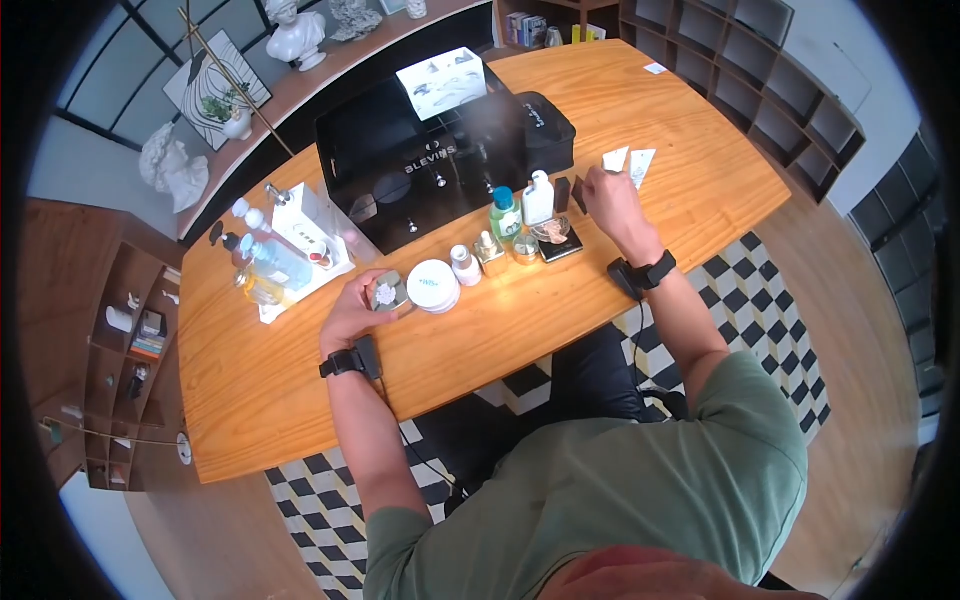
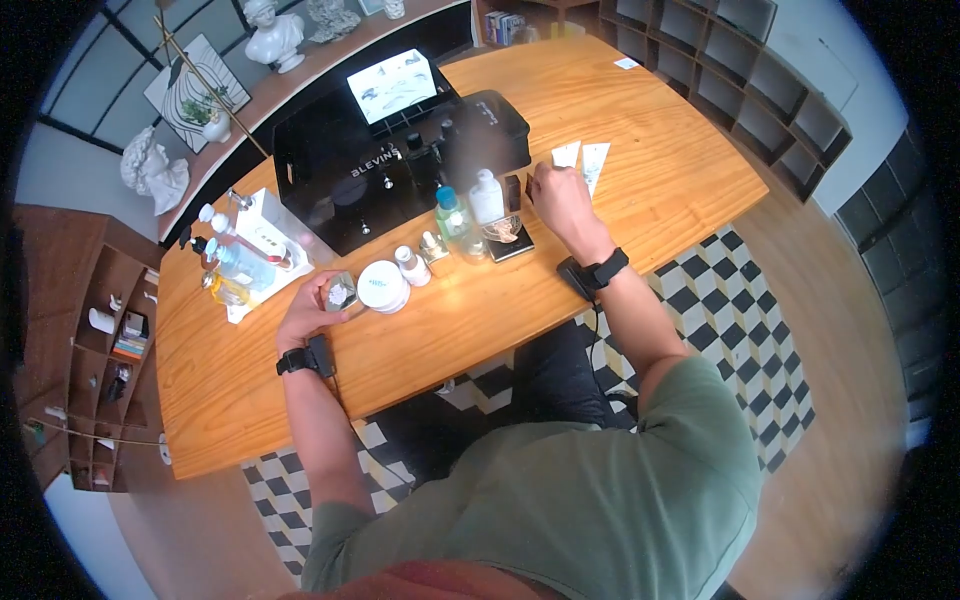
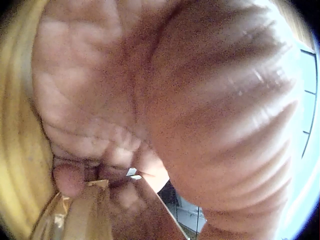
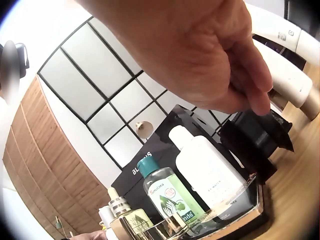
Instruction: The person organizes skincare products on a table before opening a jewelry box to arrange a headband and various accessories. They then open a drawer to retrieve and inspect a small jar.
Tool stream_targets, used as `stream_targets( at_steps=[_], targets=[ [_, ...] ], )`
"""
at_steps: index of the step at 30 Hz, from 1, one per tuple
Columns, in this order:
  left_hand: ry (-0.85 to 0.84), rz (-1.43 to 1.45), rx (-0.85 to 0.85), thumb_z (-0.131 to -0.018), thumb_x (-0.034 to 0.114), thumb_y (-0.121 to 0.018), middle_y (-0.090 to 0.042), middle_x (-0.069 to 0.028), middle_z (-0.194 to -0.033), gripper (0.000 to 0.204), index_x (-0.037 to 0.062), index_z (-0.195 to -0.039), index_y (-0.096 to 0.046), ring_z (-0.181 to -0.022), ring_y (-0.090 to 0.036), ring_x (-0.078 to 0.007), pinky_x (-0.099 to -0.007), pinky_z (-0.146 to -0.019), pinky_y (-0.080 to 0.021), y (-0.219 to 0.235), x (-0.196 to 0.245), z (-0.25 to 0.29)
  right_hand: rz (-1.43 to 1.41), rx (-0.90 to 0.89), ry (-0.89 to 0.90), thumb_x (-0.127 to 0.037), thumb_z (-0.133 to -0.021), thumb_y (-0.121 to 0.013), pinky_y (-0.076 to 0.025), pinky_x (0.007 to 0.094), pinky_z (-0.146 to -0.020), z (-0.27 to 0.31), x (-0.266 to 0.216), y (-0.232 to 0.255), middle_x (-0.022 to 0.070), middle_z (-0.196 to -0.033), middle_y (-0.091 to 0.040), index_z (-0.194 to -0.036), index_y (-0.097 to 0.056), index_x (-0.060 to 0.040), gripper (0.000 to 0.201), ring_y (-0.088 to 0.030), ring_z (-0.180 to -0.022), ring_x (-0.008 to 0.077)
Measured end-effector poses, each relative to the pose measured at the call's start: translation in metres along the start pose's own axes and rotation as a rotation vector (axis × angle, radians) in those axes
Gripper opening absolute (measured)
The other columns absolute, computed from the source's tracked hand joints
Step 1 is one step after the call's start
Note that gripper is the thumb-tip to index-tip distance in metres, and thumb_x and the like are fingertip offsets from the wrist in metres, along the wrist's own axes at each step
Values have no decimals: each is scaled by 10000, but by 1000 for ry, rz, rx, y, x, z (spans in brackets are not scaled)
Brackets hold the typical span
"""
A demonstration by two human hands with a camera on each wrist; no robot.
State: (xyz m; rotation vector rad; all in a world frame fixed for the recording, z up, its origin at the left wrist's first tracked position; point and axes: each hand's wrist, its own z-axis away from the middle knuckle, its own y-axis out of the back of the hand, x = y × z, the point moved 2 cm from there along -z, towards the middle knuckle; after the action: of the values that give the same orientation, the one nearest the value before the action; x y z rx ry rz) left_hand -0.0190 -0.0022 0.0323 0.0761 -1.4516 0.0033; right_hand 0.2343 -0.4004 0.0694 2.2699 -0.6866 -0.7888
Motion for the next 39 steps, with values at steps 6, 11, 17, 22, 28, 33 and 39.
stream_targets(
  at_steps=[6,11,17,22,28,33,39],
  targets=[
    [-3,-9,-4,-615,-99,-845,-654,8,-1141,735,14,-1291,-580,-1058,-607,-102,-245,-980,-462,0,1,1,15,5,-24,-50,-835,-640,-545,503,-643,2,6,-4,269,-722,-646,-763,-614,38,116,-667,-708,441],
    [-19,31,-20,-612,-86,-858,-649,11,-1156,748,20,-1297,-575,-1068,-602,-99,-247,-982,-462,0,-1,0,13,-6,-36,-49,-830,-648,-551,491,-673,3,-1,4,256,-737,-657,-765,-623,41,114,-673,-728,430],
    [-45,-64,-15,-604,-64,-858,-641,16,-1156,744,14,-1292,-585,-1068,-594,-96,-243,-977,-458,3,-3,-1,-5,-18,-43,-55,-821,-668,-555,483,-688,4,-3,12,250,-755,-667,-770,-640,33,106,-677,-743,423],
    [-32,-69,8,-599,-64,-837,-642,16,-1144,725,14,-1279,-595,-1057,-592,-100,-240,-966,-456,4,-3,-1,62,13,-41,-101,-798,-731,-548,463,-661,2,2,13,188,-790,-689,-789,-666,-1,119,-673,-736,401],
    [-39,-95,9,-616,-68,-835,-645,14,-1138,705,14,-1274,-595,-1044,-596,-93,-242,-958,-465,5,-5,0,-31,18,5,-143,-804,-772,-542,411,-610,-7,-18,26,156,-804,-693,-779,-682,-30,146,-688,-671,320],
    [-27,61,-47,-627,-87,-844,-657,18,-1142,719,11,-1291,-587,-1047,-607,-86,-247,-968,-478,7,-12,-3,-434,-38,43,-87,-820,-771,-478,260,-526,-23,-48,23,88,-771,-686,-730,-664,9,170,-652,-572,129],
    [-53,-16,-31,-626,-112,-854,-648,21,-1174,753,8,-1314,-571,-1096,-599,-84,-246,-990,-469,6,-5,-2,-1161,-355,94,-40,-884,-734,-382,185,-519,-38,-85,-1,10,-836,-642,-745,-634,10,178,-525,-604,3]
  ],
)
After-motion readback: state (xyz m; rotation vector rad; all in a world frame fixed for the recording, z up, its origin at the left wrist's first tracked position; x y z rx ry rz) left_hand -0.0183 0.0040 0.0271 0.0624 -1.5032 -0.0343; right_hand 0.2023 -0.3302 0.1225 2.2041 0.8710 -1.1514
